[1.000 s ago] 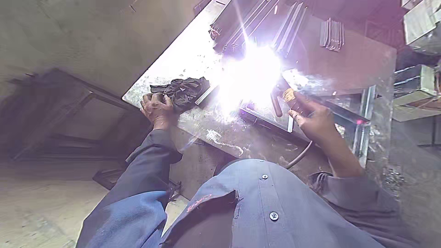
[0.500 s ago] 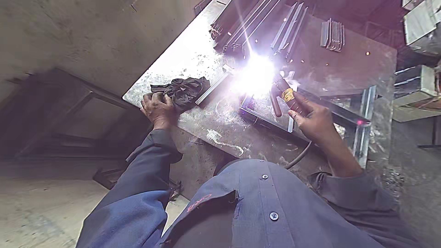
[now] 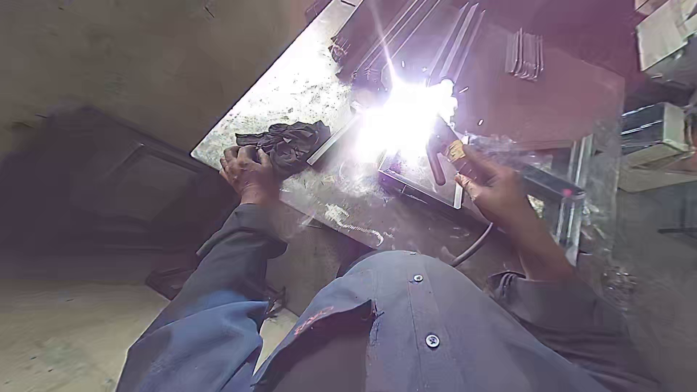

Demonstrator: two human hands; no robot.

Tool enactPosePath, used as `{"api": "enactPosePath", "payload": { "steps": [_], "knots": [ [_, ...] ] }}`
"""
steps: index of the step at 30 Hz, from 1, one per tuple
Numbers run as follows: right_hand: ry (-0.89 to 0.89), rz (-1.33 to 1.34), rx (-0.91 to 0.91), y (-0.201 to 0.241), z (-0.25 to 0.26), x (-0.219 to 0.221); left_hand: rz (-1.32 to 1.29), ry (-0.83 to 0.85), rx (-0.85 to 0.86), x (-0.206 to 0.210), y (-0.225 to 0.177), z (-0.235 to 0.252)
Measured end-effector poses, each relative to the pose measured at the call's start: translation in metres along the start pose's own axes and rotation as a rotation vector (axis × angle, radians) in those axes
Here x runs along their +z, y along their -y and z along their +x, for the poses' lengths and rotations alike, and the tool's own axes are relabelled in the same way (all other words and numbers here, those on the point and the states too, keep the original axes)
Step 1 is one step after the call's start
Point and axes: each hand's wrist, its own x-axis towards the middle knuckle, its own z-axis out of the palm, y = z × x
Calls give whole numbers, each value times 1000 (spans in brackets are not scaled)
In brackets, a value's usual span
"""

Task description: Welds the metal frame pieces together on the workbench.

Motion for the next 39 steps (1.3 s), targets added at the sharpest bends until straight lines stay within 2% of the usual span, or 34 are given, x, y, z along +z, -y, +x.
{"api": "enactPosePath", "payload": {
  "steps": [39],
  "knots": [
    [-17,-22,-43,-5,5,6,-3,-11,5,4,3,2]
  ]
}}
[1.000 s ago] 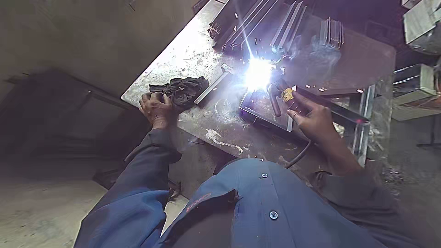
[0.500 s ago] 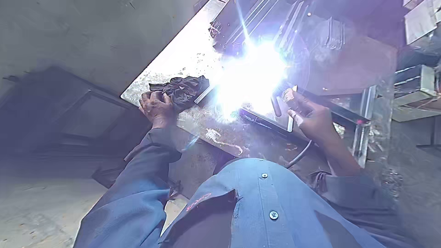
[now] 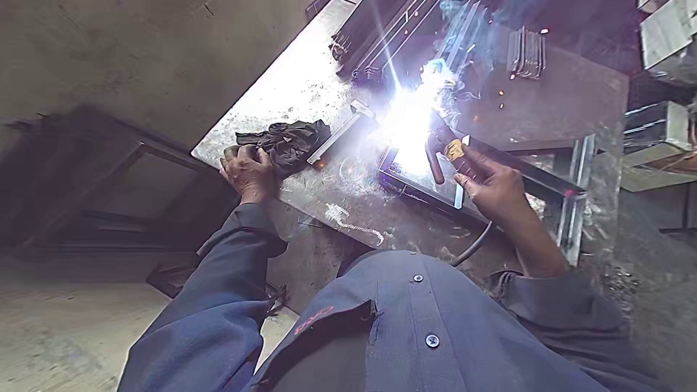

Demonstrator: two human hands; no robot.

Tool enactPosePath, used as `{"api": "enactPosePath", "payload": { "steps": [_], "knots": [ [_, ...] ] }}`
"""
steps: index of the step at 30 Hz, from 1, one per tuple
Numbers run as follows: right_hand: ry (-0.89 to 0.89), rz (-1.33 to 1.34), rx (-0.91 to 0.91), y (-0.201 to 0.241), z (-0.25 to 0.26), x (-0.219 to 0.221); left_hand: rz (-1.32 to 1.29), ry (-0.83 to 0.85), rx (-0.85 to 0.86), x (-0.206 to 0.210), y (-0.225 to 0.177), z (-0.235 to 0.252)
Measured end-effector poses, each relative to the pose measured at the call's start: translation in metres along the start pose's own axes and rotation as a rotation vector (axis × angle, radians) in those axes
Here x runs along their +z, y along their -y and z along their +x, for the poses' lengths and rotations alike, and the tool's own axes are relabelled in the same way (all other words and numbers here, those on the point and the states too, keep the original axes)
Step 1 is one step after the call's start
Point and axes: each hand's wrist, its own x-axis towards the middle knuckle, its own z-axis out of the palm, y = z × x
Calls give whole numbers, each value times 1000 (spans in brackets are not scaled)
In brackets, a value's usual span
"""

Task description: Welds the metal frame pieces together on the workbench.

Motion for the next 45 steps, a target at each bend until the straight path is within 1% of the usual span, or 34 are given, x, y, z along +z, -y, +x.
{"api": "enactPosePath", "payload": {
  "steps": [3,5,7,11,14,19,25,27,34,37,45],
  "knots": [
    [-7,17,0,-3,0,2,1,-2,0,0,0,0],
    [-17,76,39,-6,-5,0,-1,24,12,-7,-4,-2],
    [-51,181,83,-4,-8,-5,-10,39,16,-9,-4,-2],
    [-67,488,195,-6,-22,-26,-3,24,-1,-3,-1,0],
    [-9,558,245,-11,-42,-41,-1,22,6,-5,-2,0],
    [176,656,275,-9,-69,-54,29,28,4,-7,-5,-4],
    [269,627,221,6,-69,-56,53,32,12,-10,-9,-7],
    [283,595,193,9,-66,-52,53,31,14,-9,-9,-6],
    [374,554,195,13,-55,-36,61,39,8,-6,-6,-3],
    [407,520,159,12,-51,-32,60,34,10,-5,-5,-2],
    [376,460,104,6,-49,-29,47,35,0,-8,-7,-5]
  ]
}}
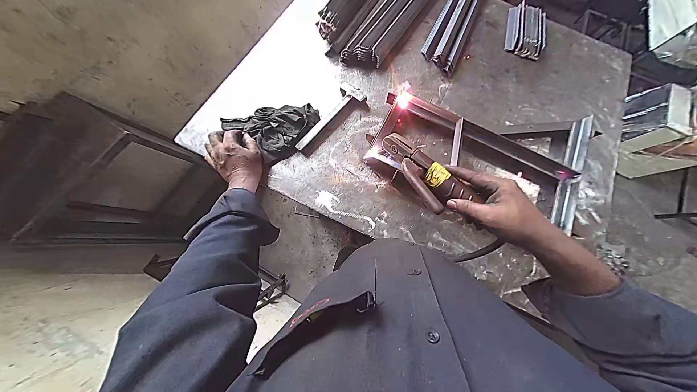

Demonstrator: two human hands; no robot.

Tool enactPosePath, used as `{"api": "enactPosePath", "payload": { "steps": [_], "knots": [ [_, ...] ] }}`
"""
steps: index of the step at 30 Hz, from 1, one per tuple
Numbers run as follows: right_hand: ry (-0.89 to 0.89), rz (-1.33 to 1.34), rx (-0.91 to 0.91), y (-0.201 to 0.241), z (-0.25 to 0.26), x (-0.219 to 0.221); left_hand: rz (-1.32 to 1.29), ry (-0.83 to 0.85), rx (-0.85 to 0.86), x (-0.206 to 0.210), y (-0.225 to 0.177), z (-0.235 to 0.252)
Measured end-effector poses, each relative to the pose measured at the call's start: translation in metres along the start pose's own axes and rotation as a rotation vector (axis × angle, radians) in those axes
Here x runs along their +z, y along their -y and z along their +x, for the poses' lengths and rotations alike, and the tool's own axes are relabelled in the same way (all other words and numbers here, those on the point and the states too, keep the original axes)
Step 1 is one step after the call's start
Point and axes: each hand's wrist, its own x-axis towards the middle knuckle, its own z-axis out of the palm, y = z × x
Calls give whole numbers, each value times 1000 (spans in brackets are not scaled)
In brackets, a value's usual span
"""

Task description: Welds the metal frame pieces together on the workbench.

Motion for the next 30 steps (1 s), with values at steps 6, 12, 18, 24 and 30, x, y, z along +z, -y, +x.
{"api": "enactPosePath", "payload": {
  "steps": [6,12,18,24,30],
  "knots": [
    [6,14,6,-3,5,-1,1,-1,10,3,2,4],
    [19,-14,-35,-7,6,-4,25,-4,-6,6,3,6],
    [10,-129,-83,-10,6,-3,28,2,-14,6,3,7],
    [0,-165,-85,-12,6,-3,21,-6,-25,6,1,6],
    [-9,-154,-115,-12,4,-2,48,1,-35,6,0,6]
  ]
}}
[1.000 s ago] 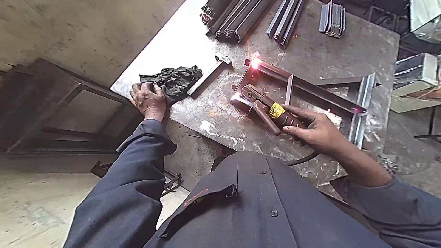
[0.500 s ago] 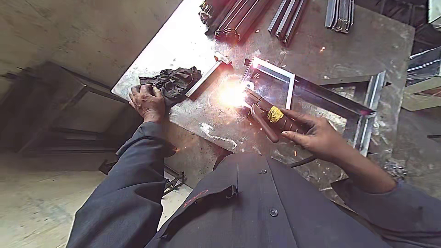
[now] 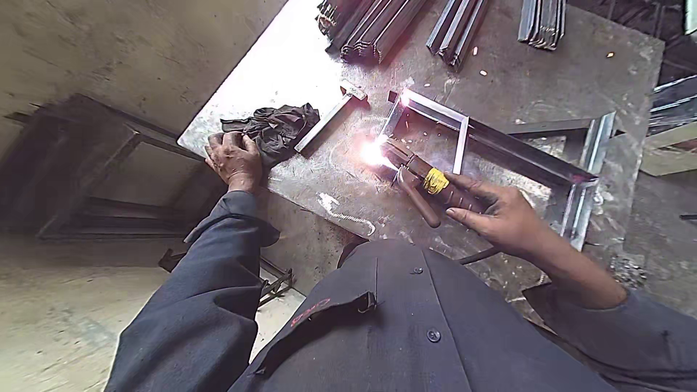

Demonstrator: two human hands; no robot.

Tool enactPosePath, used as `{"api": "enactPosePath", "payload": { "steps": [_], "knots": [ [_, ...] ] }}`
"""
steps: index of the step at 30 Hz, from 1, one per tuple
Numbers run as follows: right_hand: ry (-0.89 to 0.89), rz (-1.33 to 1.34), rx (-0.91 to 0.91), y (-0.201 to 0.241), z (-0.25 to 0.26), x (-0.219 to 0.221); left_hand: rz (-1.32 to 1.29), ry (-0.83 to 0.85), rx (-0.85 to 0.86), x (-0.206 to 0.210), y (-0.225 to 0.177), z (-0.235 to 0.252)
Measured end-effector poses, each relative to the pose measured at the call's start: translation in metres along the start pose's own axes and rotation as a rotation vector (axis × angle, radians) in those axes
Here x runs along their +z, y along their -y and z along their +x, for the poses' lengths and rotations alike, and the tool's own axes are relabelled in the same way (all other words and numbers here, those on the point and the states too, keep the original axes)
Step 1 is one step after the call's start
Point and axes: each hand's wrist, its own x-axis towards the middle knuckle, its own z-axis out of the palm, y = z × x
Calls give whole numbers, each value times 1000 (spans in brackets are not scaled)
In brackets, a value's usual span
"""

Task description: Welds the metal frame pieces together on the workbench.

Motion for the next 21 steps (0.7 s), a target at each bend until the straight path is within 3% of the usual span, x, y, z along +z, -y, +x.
{"api": "enactPosePath", "payload": {
  "steps": [21],
  "knots": [
    [-21,-90,-18,4,-2,2,-15,-9,-4,-1,0,-2]
  ]
}}
